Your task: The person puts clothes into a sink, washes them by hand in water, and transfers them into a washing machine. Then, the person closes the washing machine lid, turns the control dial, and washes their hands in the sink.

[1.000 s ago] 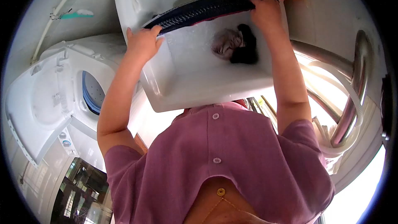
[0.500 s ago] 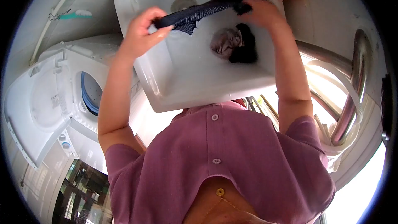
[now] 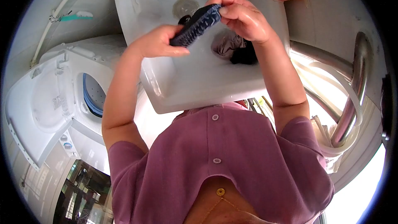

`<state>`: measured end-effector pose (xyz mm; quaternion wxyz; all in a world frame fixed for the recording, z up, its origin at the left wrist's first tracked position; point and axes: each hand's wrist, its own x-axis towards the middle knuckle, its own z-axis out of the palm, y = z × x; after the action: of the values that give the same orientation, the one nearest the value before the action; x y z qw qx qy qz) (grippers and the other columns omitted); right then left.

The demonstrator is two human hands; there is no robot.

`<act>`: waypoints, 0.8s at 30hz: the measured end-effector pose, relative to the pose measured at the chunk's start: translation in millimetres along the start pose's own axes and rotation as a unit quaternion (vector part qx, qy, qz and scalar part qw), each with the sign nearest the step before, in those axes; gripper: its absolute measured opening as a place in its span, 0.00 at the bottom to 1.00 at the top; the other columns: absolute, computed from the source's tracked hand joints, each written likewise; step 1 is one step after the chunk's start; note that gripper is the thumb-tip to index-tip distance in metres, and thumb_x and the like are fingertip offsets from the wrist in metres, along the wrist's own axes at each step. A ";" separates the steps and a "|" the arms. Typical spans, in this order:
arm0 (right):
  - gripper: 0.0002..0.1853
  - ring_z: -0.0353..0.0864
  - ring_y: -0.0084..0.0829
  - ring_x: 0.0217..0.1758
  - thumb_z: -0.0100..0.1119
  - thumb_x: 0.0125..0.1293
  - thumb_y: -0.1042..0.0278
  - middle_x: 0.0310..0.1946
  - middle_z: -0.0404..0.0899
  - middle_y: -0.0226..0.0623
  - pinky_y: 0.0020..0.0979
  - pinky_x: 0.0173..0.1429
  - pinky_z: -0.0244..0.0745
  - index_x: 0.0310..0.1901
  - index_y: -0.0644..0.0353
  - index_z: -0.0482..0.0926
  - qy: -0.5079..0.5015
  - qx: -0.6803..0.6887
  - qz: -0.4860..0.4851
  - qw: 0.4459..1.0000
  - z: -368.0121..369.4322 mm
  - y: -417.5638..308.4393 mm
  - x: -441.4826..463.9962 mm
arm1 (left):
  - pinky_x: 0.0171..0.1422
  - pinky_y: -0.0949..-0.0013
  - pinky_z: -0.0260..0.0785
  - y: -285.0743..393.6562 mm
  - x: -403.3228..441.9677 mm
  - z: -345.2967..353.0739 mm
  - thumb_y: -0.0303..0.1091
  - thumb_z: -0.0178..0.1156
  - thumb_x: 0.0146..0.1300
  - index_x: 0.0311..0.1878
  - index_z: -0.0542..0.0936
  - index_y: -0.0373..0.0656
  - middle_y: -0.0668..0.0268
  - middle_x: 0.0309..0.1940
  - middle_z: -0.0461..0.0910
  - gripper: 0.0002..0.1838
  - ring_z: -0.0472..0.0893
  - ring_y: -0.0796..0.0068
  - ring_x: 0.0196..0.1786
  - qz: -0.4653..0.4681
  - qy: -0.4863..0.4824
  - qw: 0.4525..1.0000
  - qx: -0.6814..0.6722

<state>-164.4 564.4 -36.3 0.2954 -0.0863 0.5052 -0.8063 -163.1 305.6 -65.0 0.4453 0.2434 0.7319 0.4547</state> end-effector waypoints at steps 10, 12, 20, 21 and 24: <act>0.13 0.73 0.26 0.34 0.49 0.58 0.63 0.31 0.74 0.34 0.25 0.38 0.68 0.37 0.65 0.73 -0.003 0.006 -0.137 0.991 -58.7 -24.6 -22.5 | 0.44 0.69 0.70 -35.3 10.6 -6.1 0.44 0.63 0.60 0.50 0.78 0.39 0.61 0.36 0.82 0.21 0.78 0.72 0.37 -0.220 0.168 0.950 0.146; 0.14 0.73 0.24 0.26 0.53 0.61 0.59 0.23 0.74 0.30 0.25 0.32 0.68 0.34 0.63 0.75 0.129 -0.164 -0.109 0.972 -56.5 -33.5 -28.6 | 0.41 0.75 0.68 -84.7 -8.5 -28.7 0.39 0.61 0.63 0.49 0.78 0.38 0.69 0.34 0.80 0.16 0.76 0.81 0.35 -0.054 0.231 0.971 -0.012; 0.23 0.80 0.40 0.28 0.63 0.57 0.44 0.23 0.78 0.44 0.38 0.35 0.71 0.34 0.61 0.80 0.125 -0.756 0.106 0.634 -83.6 -5.6 -22.8 | 0.44 0.71 0.68 -23.5 -41.9 -49.6 0.35 0.61 0.60 0.45 0.79 0.42 0.68 0.33 0.81 0.12 0.78 0.74 0.35 0.088 0.368 0.906 0.191; 0.23 0.80 0.42 0.33 0.63 0.56 0.44 0.26 0.80 0.45 0.40 0.39 0.72 0.35 0.60 0.81 0.148 -0.756 0.131 0.624 -81.5 -8.0 -22.5 | 0.45 0.66 0.69 -12.7 -42.8 -46.9 0.35 0.60 0.58 0.43 0.80 0.43 0.65 0.33 0.82 0.11 0.80 0.68 0.35 0.091 0.357 0.832 0.414; 0.22 0.79 0.47 0.46 0.64 0.55 0.45 0.35 0.81 0.45 0.43 0.49 0.72 0.37 0.59 0.82 0.153 -0.796 0.142 0.568 -82.3 -2.6 -25.2 | 0.45 0.57 0.70 -5.5 -45.8 -24.6 0.38 0.58 0.55 0.40 0.81 0.47 0.60 0.33 0.82 0.11 0.80 0.57 0.38 -0.016 0.329 0.777 0.537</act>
<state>-180.9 642.2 -69.2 0.1362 -0.0885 0.9863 -0.0270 -162.0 257.1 -45.4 -0.0180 0.2667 0.9630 0.0331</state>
